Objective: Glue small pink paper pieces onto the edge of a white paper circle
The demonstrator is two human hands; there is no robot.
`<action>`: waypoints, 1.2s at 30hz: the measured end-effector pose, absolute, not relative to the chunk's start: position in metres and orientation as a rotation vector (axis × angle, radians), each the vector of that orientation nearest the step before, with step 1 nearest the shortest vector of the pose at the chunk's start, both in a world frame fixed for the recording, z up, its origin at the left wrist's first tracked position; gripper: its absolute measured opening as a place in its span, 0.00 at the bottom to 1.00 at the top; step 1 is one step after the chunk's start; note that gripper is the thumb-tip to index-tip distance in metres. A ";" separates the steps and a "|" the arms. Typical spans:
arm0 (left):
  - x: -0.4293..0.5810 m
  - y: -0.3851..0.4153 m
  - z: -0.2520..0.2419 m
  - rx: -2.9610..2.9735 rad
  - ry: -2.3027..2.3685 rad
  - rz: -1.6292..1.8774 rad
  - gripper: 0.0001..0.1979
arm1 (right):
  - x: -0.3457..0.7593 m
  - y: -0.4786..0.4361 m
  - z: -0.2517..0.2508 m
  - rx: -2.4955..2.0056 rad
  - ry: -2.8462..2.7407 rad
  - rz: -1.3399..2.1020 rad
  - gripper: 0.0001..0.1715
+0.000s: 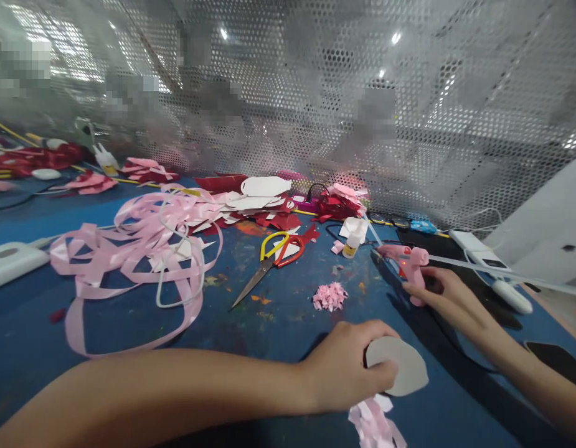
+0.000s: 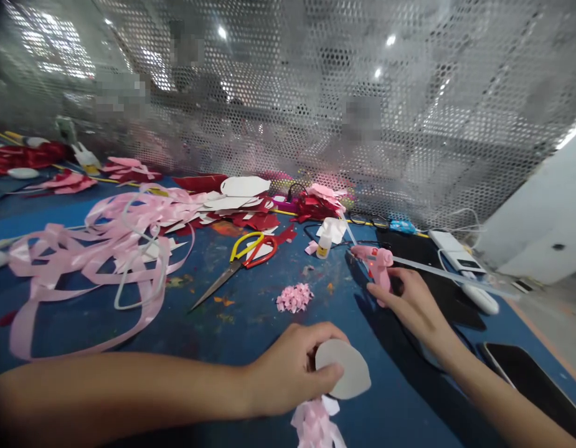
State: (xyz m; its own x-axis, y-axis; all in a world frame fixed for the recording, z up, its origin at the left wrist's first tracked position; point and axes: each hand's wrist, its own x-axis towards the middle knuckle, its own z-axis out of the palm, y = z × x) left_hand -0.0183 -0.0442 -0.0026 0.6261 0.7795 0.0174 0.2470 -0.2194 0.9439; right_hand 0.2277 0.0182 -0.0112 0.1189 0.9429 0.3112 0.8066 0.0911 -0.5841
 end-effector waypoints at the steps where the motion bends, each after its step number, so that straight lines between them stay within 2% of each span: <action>1: -0.018 -0.045 -0.003 1.737 0.821 0.621 0.15 | 0.232 0.008 -0.013 -1.755 -1.690 0.215 0.31; 3: -0.018 -0.045 -0.002 1.685 0.788 0.636 0.16 | 0.239 -0.015 -0.017 -1.764 -1.679 0.104 0.34; 5: -0.019 -0.046 0.001 1.692 0.774 0.685 0.17 | 0.238 -0.038 -0.017 -1.742 -1.736 0.059 0.29; 9: -0.024 -0.046 0.008 1.822 0.815 0.773 0.20 | 0.207 -0.050 0.003 -1.606 -1.999 0.284 0.21; 14: -0.045 -0.054 0.008 1.701 0.921 0.933 0.24 | 0.145 0.019 0.022 -1.469 -1.713 0.280 0.28; 20: -0.073 -0.067 -0.004 1.545 1.006 0.863 0.25 | 0.110 0.098 0.005 -1.527 -1.603 0.376 0.18; 25: -0.093 -0.052 0.001 1.765 1.181 1.190 0.17 | 0.102 0.090 0.014 -1.423 -1.557 0.634 0.14; 27: -0.097 -0.035 0.010 1.675 1.119 1.319 0.15 | 0.096 0.069 0.023 -1.320 -1.565 0.807 0.13; 30: -0.087 -0.005 0.024 1.292 0.905 1.304 0.19 | 0.081 0.035 0.034 -1.160 -1.533 1.144 0.15; 33: -0.060 0.014 0.035 1.160 0.857 1.185 0.14 | 0.063 0.013 0.039 -1.081 -1.390 1.368 0.09; 36: -0.032 0.018 0.043 0.997 0.883 1.123 0.13 | 0.052 0.007 0.038 -1.035 -1.215 1.463 0.08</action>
